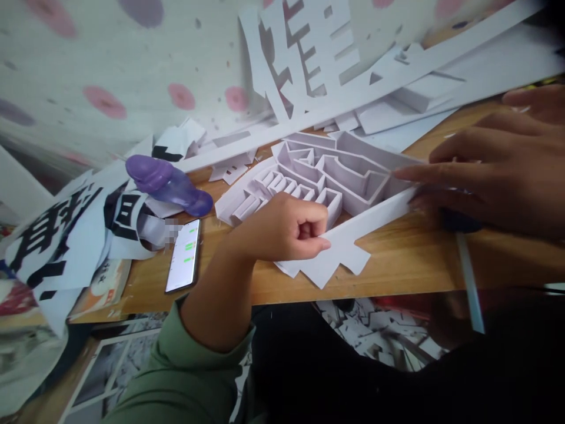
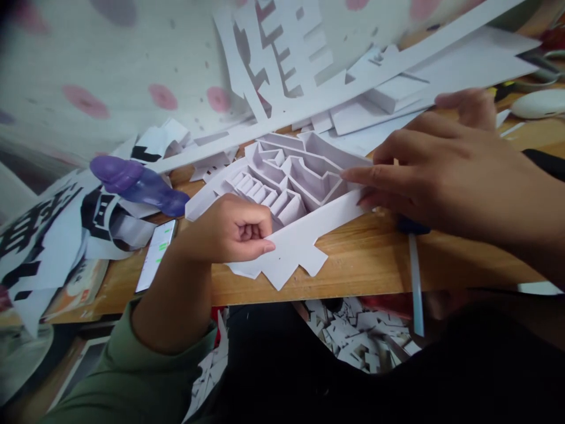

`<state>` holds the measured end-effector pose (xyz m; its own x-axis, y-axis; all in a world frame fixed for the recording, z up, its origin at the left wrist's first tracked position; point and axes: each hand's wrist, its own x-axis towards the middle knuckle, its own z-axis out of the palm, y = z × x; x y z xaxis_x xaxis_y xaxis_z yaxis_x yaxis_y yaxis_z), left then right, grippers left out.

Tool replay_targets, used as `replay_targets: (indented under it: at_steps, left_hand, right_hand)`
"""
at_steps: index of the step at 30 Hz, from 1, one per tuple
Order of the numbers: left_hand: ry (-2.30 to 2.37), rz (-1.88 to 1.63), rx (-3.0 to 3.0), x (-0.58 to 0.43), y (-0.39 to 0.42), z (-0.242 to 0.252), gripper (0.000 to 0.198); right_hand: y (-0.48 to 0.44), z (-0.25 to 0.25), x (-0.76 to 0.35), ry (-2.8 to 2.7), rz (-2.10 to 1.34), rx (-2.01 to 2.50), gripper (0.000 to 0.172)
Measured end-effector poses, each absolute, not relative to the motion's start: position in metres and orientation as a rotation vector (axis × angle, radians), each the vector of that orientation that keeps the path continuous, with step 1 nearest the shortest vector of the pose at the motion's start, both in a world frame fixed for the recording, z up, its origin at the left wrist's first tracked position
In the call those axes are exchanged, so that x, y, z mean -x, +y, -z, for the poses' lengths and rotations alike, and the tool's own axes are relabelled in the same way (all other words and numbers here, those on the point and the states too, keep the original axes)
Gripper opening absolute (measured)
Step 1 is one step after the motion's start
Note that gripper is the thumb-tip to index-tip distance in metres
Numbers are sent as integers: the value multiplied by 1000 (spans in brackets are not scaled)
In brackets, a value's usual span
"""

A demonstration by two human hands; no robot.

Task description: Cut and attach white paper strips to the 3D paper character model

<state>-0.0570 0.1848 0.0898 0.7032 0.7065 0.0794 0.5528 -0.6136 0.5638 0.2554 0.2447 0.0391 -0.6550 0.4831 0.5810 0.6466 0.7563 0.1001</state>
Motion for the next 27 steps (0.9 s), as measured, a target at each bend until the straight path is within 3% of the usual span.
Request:
replay_targets:
  at_steps: [7,16,27]
  left_hand:
    - [1029,-323,-2574,51,178,-88,24]
    - [1032,-154,-2724,48,175,-90,32]
    - [1109,76,-2707,54,173,-101,26]
  right_hand:
    - [247,-33,-260,-2508,635,816,41]
    - [235,-36,-249,-2460,634,723,34]
    - [231,-37,-238,-2414,591,760,28]
